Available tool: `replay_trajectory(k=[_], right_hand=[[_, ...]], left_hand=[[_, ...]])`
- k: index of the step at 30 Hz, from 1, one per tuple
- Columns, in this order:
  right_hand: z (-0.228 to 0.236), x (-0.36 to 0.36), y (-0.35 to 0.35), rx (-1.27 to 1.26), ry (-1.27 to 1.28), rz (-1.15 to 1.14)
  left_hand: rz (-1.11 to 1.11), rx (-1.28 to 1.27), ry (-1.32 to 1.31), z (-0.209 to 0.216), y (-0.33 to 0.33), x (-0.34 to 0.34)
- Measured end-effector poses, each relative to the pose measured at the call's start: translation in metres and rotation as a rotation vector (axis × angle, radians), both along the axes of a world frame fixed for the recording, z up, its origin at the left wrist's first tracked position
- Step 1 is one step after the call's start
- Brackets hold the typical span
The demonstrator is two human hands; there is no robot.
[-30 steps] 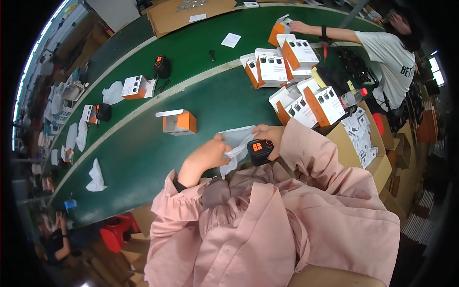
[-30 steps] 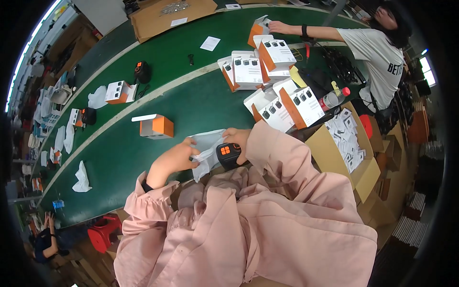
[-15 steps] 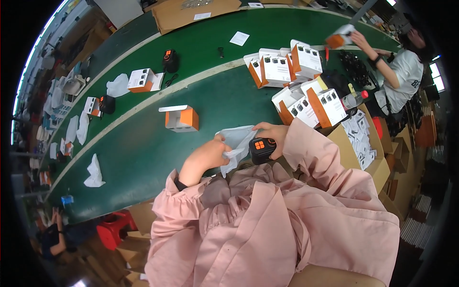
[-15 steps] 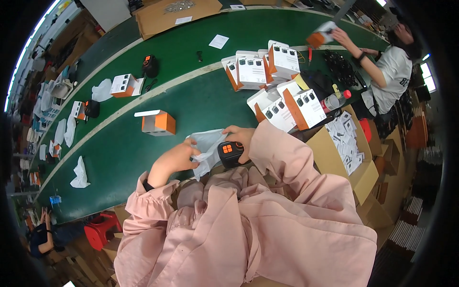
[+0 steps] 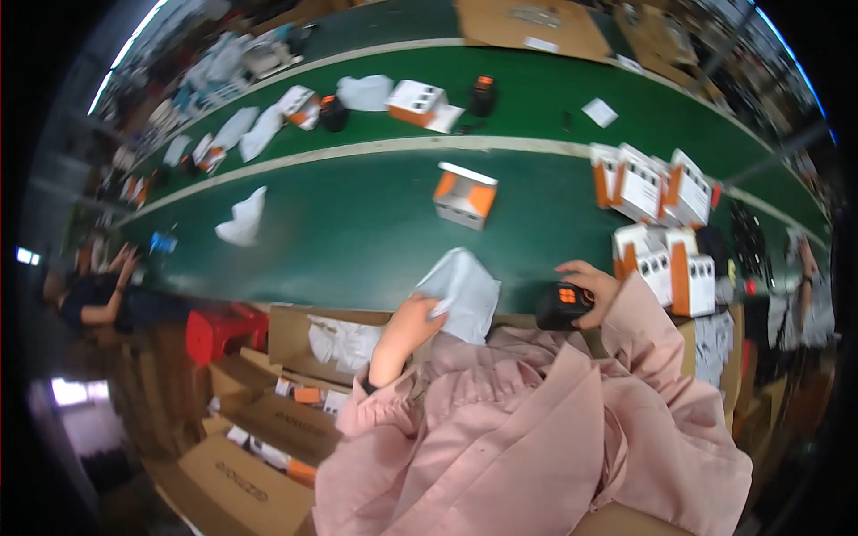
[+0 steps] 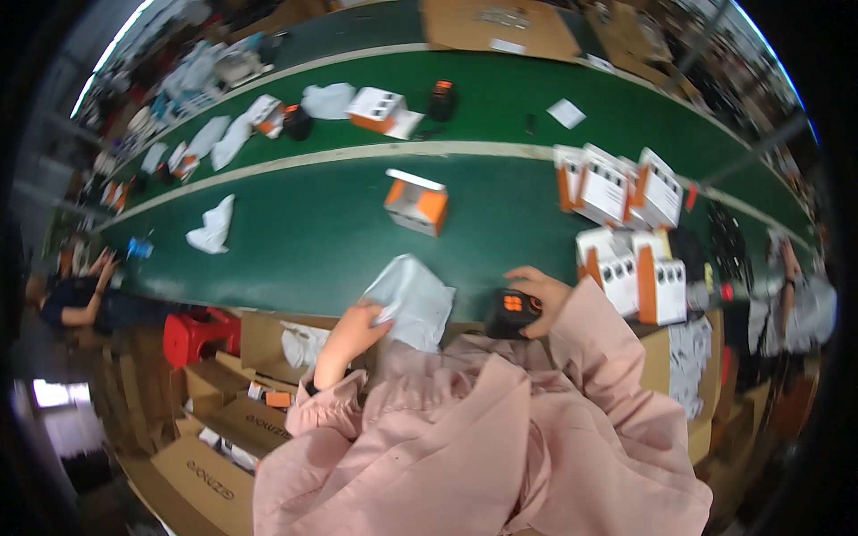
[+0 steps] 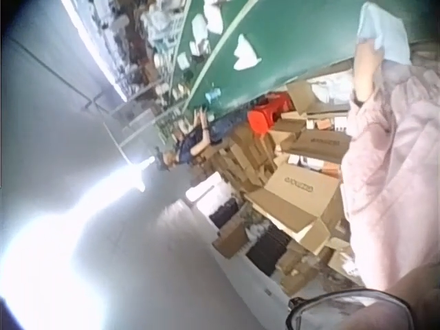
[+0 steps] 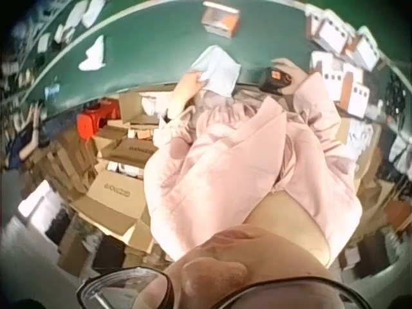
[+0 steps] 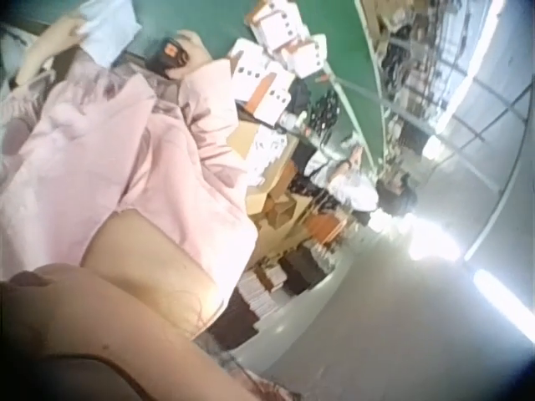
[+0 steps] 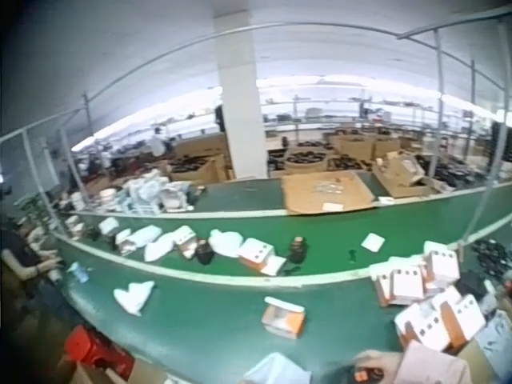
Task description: The person is packing walkie-talkies into individual boxes on a factory assembly line.
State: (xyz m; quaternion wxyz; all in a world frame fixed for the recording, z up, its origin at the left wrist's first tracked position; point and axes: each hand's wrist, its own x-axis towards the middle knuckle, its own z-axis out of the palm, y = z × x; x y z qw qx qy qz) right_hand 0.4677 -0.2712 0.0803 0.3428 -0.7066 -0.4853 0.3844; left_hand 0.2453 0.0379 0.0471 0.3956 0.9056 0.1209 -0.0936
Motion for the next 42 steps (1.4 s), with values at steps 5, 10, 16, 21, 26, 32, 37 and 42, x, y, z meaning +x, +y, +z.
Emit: replay_trajectory(k=[5, 10, 16, 21, 26, 32, 37, 42], right_hand=[[-0.013, -0.003, 0.029, -0.014, -0.003, 0.088], [-0.012, -0.005, 0.08, -0.045, 0.067, 0.21], [-0.01, 0.023, 0.106, -0.04, 0.013, 0.157], [0.007, 0.028, 0.14, -0.065, -0.003, 0.191], [0.018, 0.027, 0.165, -0.144, 0.058, 0.166], [0.041, 0.019, 0.17, -0.105, 0.104, 0.066], [0.053, 0.018, 0.153, 0.012, 0.017, -0.012], [0.087, 0.003, 0.165, 0.054, -0.196, 0.162]], left_hand=[[0.977, 0.068, 0.325, -0.078, 0.056, -0.165], [1.517, -0.172, 0.204, -0.175, 0.077, -0.276], [1.612, 0.462, 0.367, -0.172, 0.132, -0.174], [1.223, 0.847, -0.215, -0.069, 0.247, -0.111], [1.0, 0.748, -0.094, -0.057, 0.358, -0.026], [1.028, 0.781, -0.036, -0.109, 0.409, -0.021], [0.684, 0.342, -0.54, -0.047, 0.275, 0.023], [0.368, -0.158, -0.537, 0.016, 0.134, 0.021]])
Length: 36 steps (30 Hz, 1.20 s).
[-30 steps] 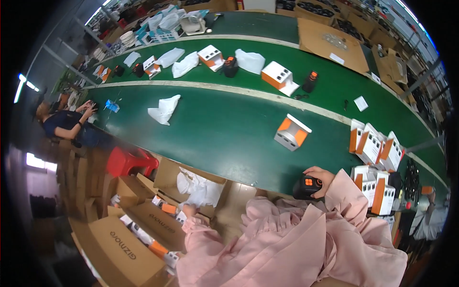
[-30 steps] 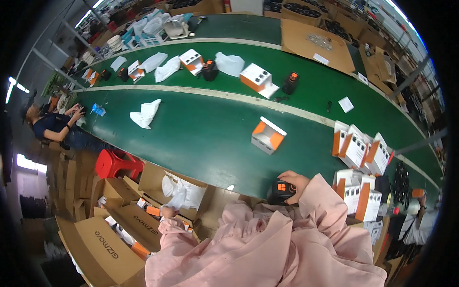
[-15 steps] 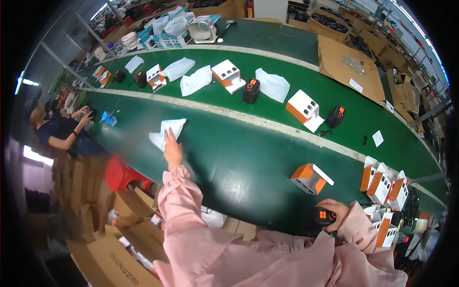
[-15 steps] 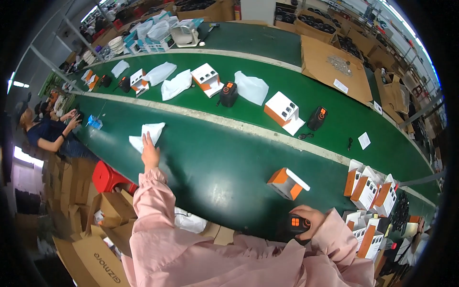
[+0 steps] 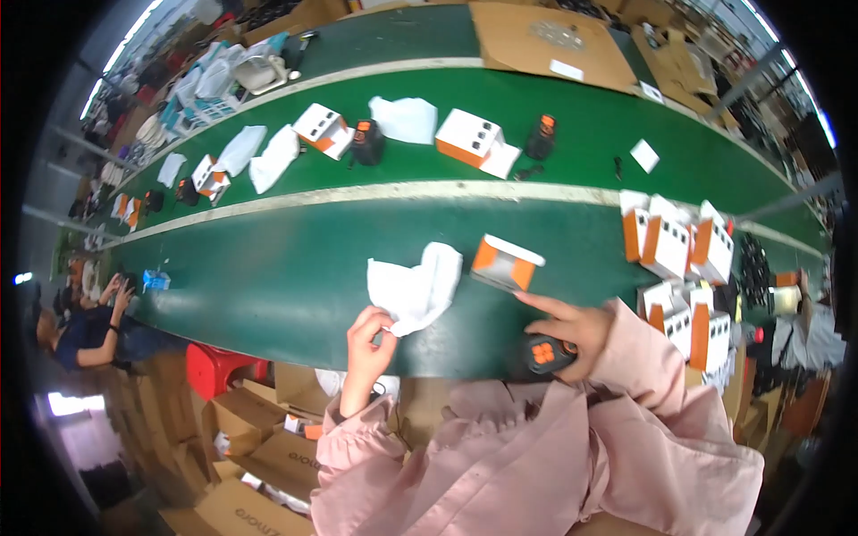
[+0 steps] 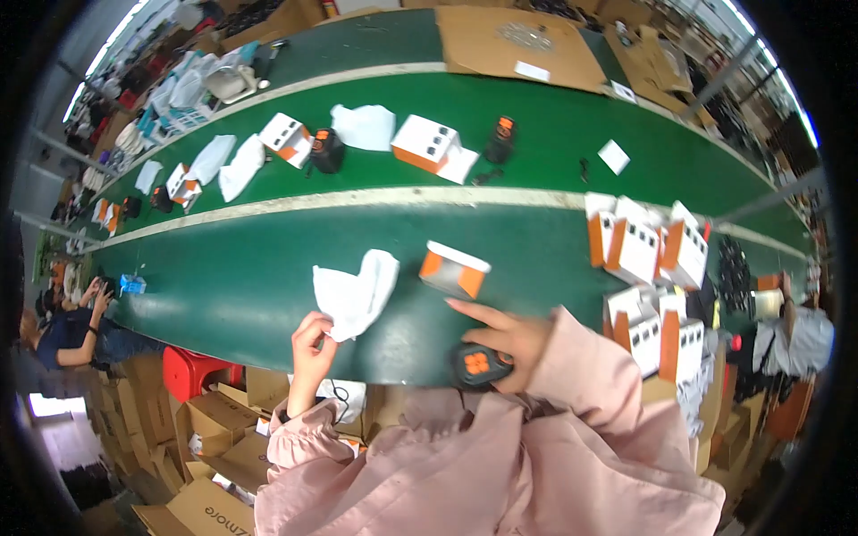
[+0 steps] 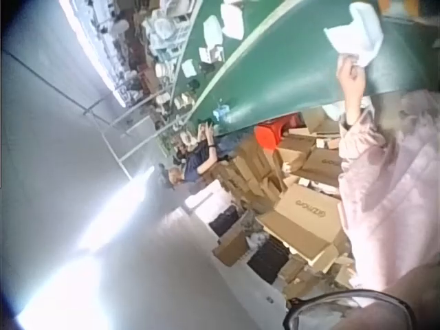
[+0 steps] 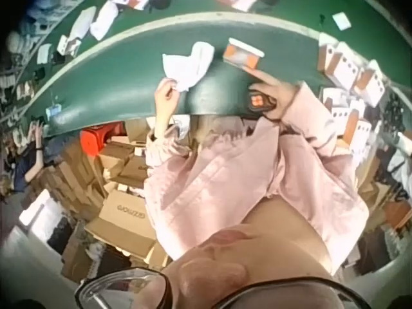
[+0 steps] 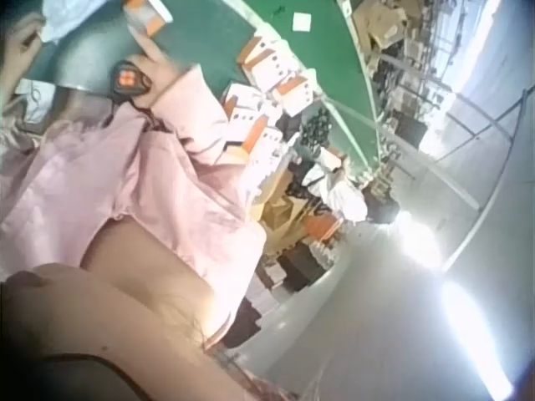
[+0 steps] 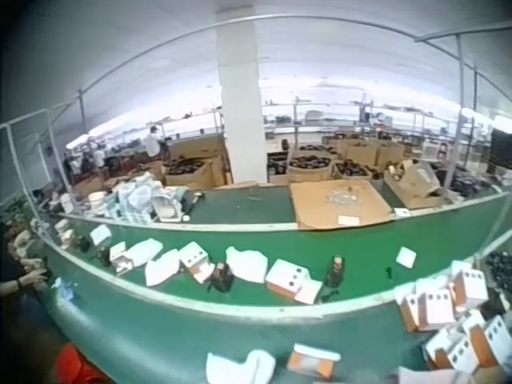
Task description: The person is packing walkie-talkies into individual boxes on a factory assembly line.
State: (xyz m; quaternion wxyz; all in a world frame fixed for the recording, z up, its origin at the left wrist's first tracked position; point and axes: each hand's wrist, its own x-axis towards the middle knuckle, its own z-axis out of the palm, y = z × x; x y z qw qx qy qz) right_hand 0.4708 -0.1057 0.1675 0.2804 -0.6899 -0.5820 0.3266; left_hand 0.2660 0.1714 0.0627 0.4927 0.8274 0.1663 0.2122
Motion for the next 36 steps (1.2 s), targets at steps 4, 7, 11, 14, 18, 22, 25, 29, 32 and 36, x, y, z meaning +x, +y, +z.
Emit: replay_trajectory(k=[4, 7, 11, 14, 18, 22, 25, 29, 32, 36], right_hand=[[0.0, -0.016, -0.015, 0.02, -0.079, -0.017], [-0.003, -0.025, -0.029, -0.025, -0.127, 0.041], [-0.012, -0.03, -0.062, -0.265, -0.169, 0.089], [-0.02, -0.037, -0.077, -0.355, -0.217, 0.062], [-0.032, -0.042, -0.097, -0.425, -0.287, 0.058], [-0.04, -0.038, -0.128, -0.513, -0.185, -0.039], [-0.05, -0.032, -0.153, -0.529, -0.279, -0.076], [-0.076, -0.011, -0.181, -0.624, 0.056, -0.164], [-0.089, -0.004, -0.21, -0.268, 0.228, -0.256], [-0.049, -0.009, -0.21, 0.128, 0.536, -0.679]], left_hand=[[-0.202, -0.087, -0.032, 0.006, -0.058, 0.008], [-0.282, -0.287, 0.005, -0.012, -0.083, 0.005], [-0.072, -0.216, 0.054, 0.017, -0.117, 0.029], [-0.252, 0.327, -0.08, 0.064, -0.152, 0.047], [-0.762, 0.36, 0.129, 0.063, -0.178, 0.073], [-1.095, 0.438, 0.303, 0.032, -0.181, 0.099], [-1.124, 0.442, 0.386, 0.028, -0.187, 0.098], [-1.161, 0.478, 0.369, 0.024, -0.202, 0.11], [-1.167, 0.578, 0.36, 0.023, -0.211, 0.116], [-1.165, 0.665, 0.372, 0.017, -0.216, 0.121]])
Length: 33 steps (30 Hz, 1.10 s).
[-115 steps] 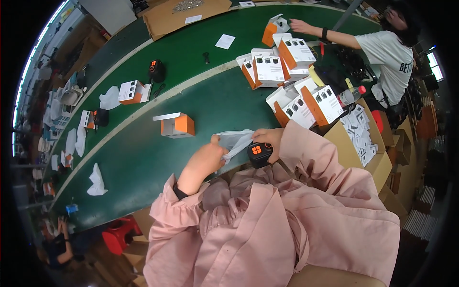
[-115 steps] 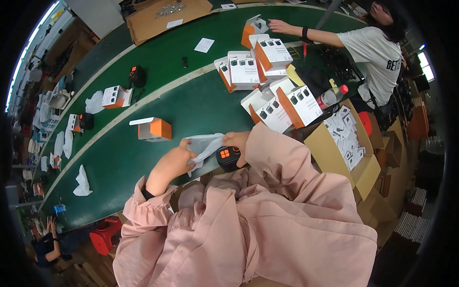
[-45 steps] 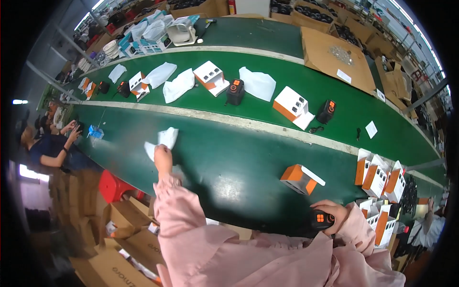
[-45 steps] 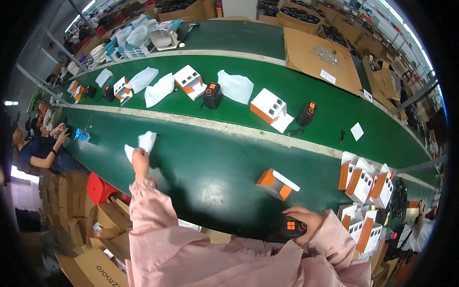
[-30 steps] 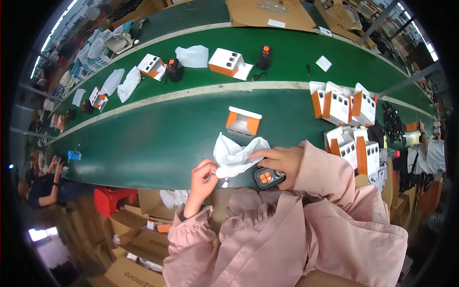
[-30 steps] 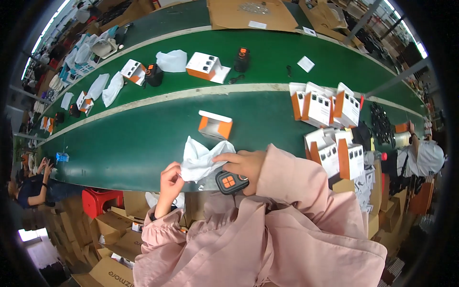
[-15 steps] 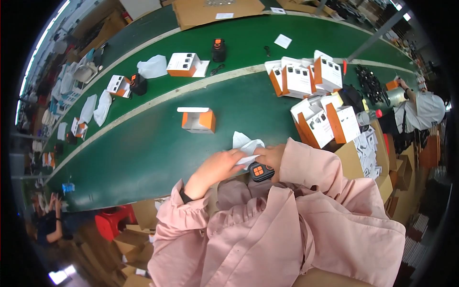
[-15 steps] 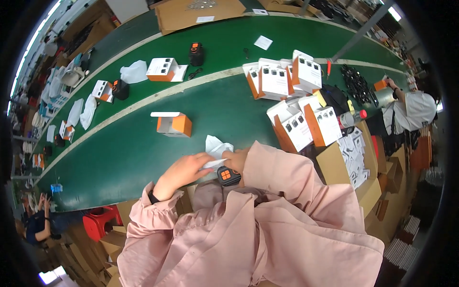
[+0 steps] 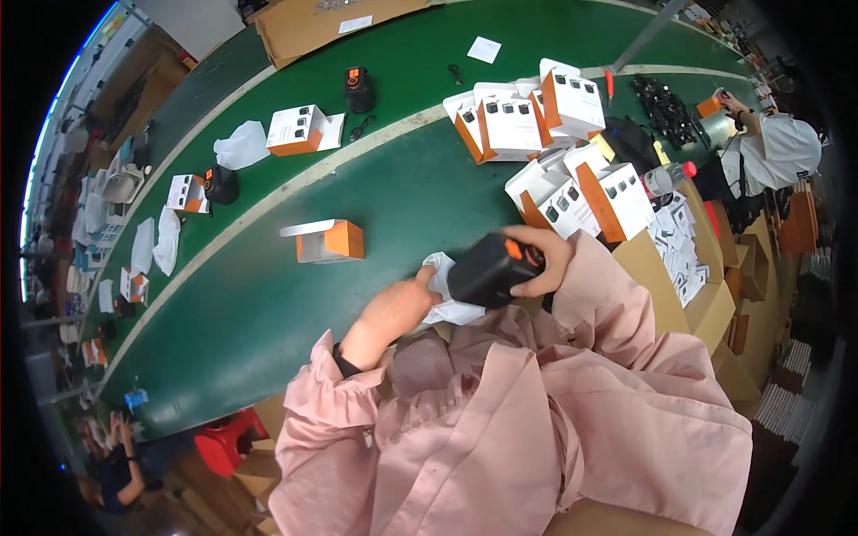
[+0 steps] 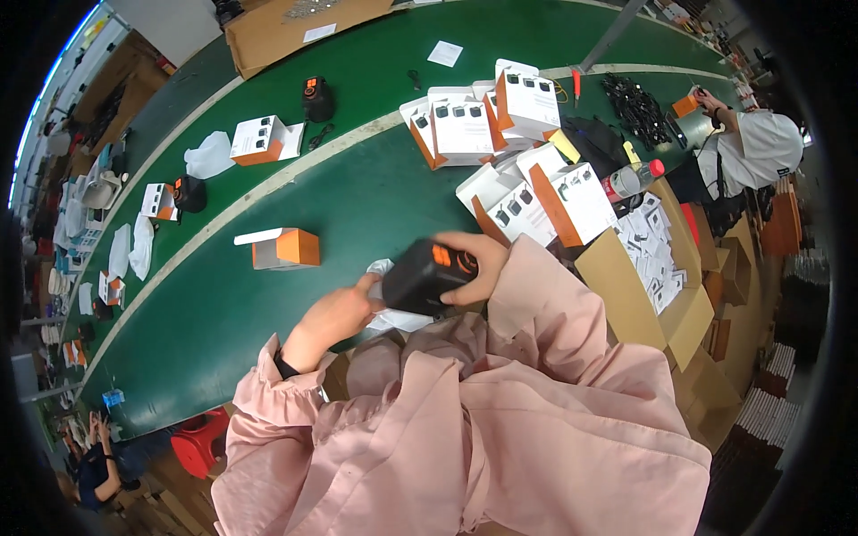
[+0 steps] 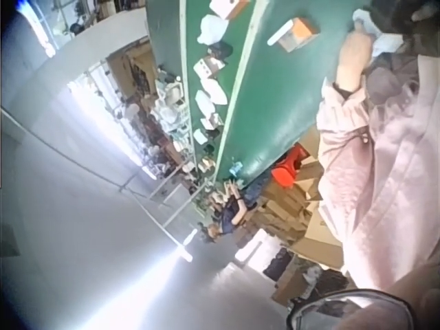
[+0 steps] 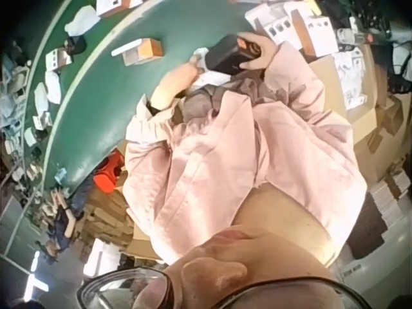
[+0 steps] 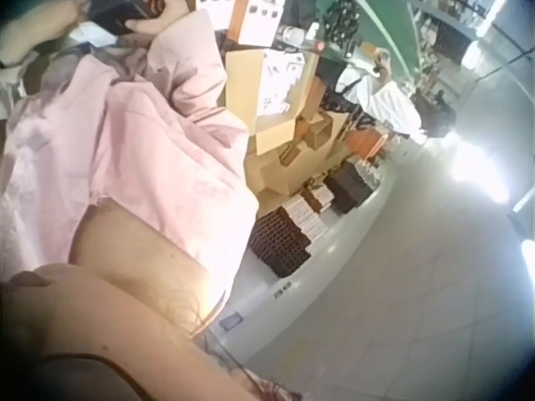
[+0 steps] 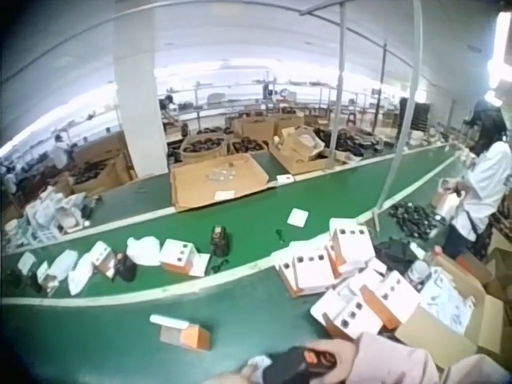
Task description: The person is packing walkie-talkies into individual boxes on a factory assembly line.
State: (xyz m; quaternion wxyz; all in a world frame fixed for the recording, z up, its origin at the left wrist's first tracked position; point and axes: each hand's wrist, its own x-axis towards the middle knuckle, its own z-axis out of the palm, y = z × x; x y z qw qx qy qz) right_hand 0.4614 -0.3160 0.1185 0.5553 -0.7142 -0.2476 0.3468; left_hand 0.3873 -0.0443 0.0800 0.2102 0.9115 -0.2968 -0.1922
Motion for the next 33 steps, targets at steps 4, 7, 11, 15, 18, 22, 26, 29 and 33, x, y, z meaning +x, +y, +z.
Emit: replay_trajectory(k=[4, 7, 11, 15, 18, 22, 26, 29, 33], right_hand=[[0.0, -0.017, 0.026, 0.157, 0.133, -0.321], [-0.038, -0.031, 0.039, 0.223, 0.125, -0.41], [-0.072, -0.045, 0.04, 0.106, -0.04, -0.335], [-0.1, -0.045, 0.057, -0.036, -0.429, -0.077], [-0.108, -0.048, 0.083, -0.173, -0.473, 0.026], [-0.122, -0.041, 0.095, -0.134, -0.474, -0.058], [-0.156, -0.031, 0.068, -0.323, -0.075, -0.386], [-0.179, -0.046, 0.075, -0.461, 0.298, -0.36], [-0.149, -0.036, 0.103, -0.564, 0.633, -0.285]], left_hand=[[-0.003, -0.104, 0.04, 0.002, -0.004, 0.009], [0.215, -0.306, 0.124, 0.007, -0.002, 0.004], [0.349, -0.558, -0.097, -0.026, 0.001, -0.014], [0.584, -0.605, -0.052, -0.053, -0.005, -0.033], [0.603, -0.552, 0.044, -0.062, -0.006, -0.035], [0.726, -0.548, 0.069, -0.09, 0.007, -0.043], [0.876, -0.687, 0.048, -0.11, 0.008, -0.058], [0.962, -0.765, 0.086, -0.113, 0.005, -0.061], [1.052, -0.851, 0.128, -0.117, 0.008, -0.068]])
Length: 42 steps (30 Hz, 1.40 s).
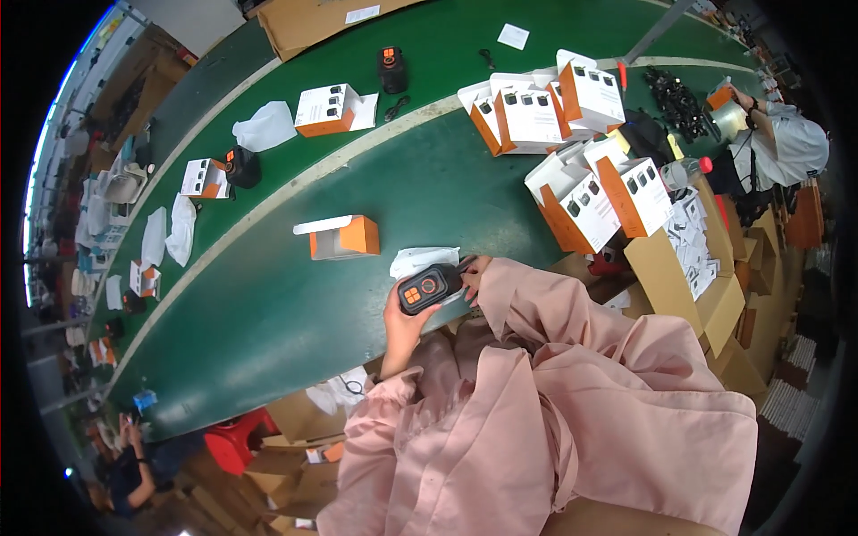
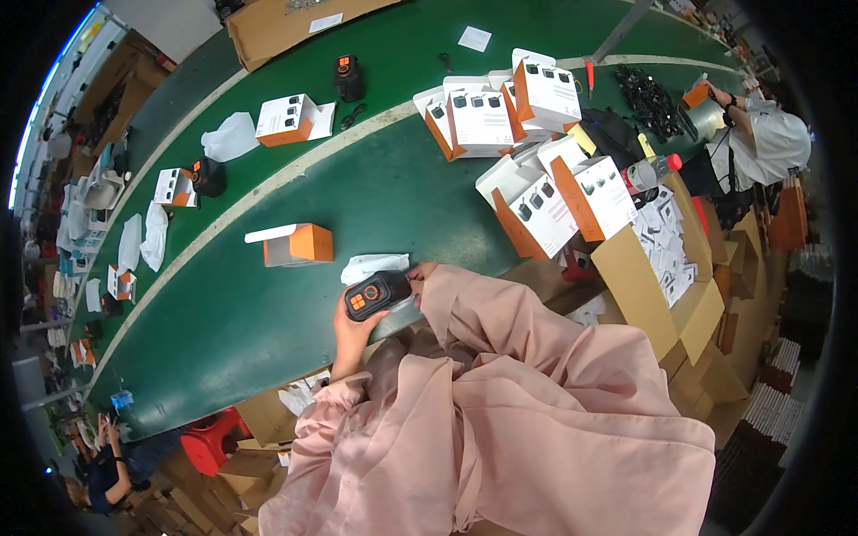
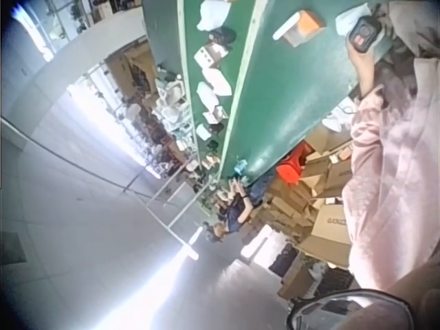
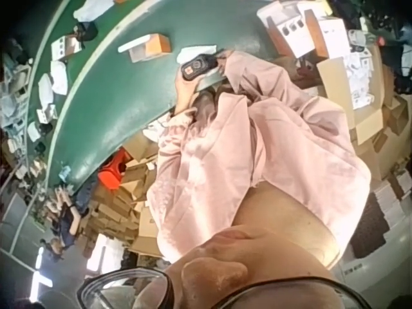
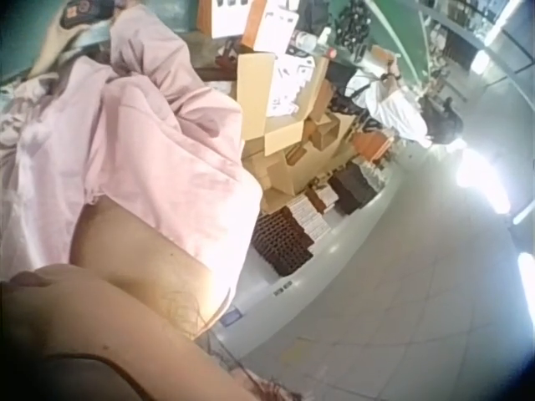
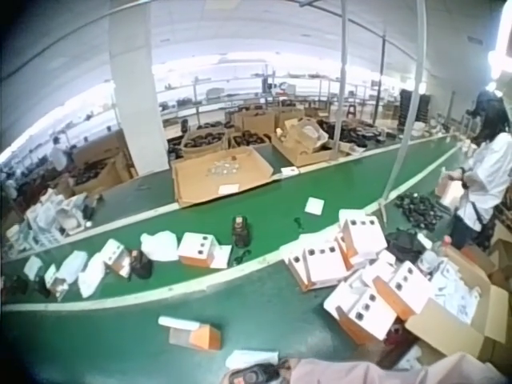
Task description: The person is packing walkie-talkies into individual boxes on a factory assembly line.
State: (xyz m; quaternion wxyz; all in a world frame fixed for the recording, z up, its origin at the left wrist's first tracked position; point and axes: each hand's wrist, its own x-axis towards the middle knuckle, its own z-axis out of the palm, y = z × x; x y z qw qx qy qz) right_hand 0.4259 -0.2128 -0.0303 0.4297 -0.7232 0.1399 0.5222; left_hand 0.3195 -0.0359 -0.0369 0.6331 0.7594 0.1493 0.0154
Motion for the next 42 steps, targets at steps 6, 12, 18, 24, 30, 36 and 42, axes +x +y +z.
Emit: replay_trajectory(k=[6, 12, 18, 24, 30, 36, 42], right_hand=[[-0.007, -0.009, -0.016, 0.311, 0.079, -0.08], [-0.032, -0.001, -0.009, -0.045, -0.272, 0.085], [0.002, -0.008, -0.006, -0.255, -0.542, 0.202], [0.018, -0.012, -0.006, -0.18, -0.612, 0.192], [0.043, -0.001, -0.008, -0.177, -0.636, 0.246], [0.073, 0.002, -0.004, -0.104, -0.772, 0.254], [0.097, 0.007, -0.006, -0.053, -0.962, 0.405]], left_hand=[[0.152, -0.284, -0.024, 0.009, -0.009, -0.004], [0.098, -0.281, 0.015, 0.007, -0.012, -0.008], [0.08, -0.029, 0.093, 0.011, -0.012, -0.002], [0.011, 0.395, 0.146, 0.036, -0.02, 0.01], [-0.065, 0.276, 0.529, 0.078, -0.017, 0.018], [0.123, -0.077, 0.265, 0.081, -0.015, 0.01], [0.109, -0.098, 0.289, 0.131, -0.005, 0.015]])
